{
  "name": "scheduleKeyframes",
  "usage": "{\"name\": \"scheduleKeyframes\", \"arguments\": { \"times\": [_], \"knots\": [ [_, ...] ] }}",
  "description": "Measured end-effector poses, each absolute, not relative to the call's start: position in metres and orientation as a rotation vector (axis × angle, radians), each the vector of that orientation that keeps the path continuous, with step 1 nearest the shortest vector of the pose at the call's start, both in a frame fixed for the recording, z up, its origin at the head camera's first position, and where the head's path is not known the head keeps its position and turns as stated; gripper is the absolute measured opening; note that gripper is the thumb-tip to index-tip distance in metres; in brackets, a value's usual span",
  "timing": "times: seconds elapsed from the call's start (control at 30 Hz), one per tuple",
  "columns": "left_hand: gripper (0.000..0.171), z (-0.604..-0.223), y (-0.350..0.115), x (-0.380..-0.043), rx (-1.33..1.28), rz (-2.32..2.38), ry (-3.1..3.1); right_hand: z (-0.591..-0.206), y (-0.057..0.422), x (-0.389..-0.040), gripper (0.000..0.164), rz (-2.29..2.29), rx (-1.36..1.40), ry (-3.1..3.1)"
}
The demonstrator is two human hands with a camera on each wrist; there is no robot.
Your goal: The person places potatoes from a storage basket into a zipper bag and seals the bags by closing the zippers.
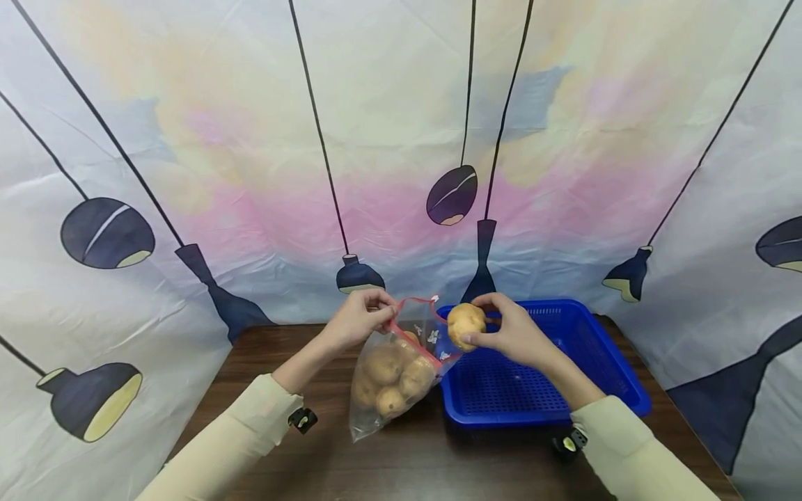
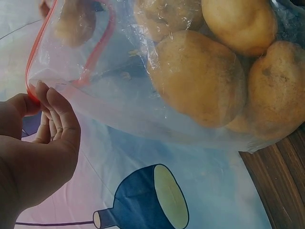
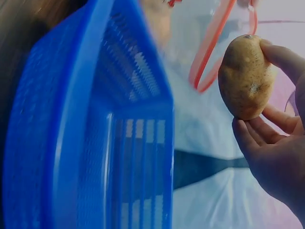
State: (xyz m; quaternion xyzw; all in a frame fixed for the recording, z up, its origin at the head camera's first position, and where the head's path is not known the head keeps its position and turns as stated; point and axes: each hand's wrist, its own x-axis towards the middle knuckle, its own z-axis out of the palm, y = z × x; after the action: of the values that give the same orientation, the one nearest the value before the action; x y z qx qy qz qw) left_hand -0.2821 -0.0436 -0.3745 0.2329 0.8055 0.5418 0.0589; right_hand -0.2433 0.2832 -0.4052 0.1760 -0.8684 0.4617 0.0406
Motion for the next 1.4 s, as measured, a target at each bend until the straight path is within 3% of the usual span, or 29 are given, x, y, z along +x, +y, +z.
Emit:
{"name": "scheduleKeyframes", "arguments": {
  "times": [0.5,1.0,1.4],
  "knots": [
    [0.017,-0.373,-0.044,-0.282,0.684,1.638,2.438,-0.395,0.23,-0.251,0.064,1.661,0.692,-2.565],
    [0.017,-0.373,-0.045,-0.283,0.684,1.655,2.423,-0.402,0.22,-0.255,0.069,1.686,0.749,-2.536],
    [0.011,-0.374,-0.044,-0.284,0.67,1.678,2.416,-0.403,0.231,-0.257,0.057,1.614,0.711,-2.524]
  ]
}}
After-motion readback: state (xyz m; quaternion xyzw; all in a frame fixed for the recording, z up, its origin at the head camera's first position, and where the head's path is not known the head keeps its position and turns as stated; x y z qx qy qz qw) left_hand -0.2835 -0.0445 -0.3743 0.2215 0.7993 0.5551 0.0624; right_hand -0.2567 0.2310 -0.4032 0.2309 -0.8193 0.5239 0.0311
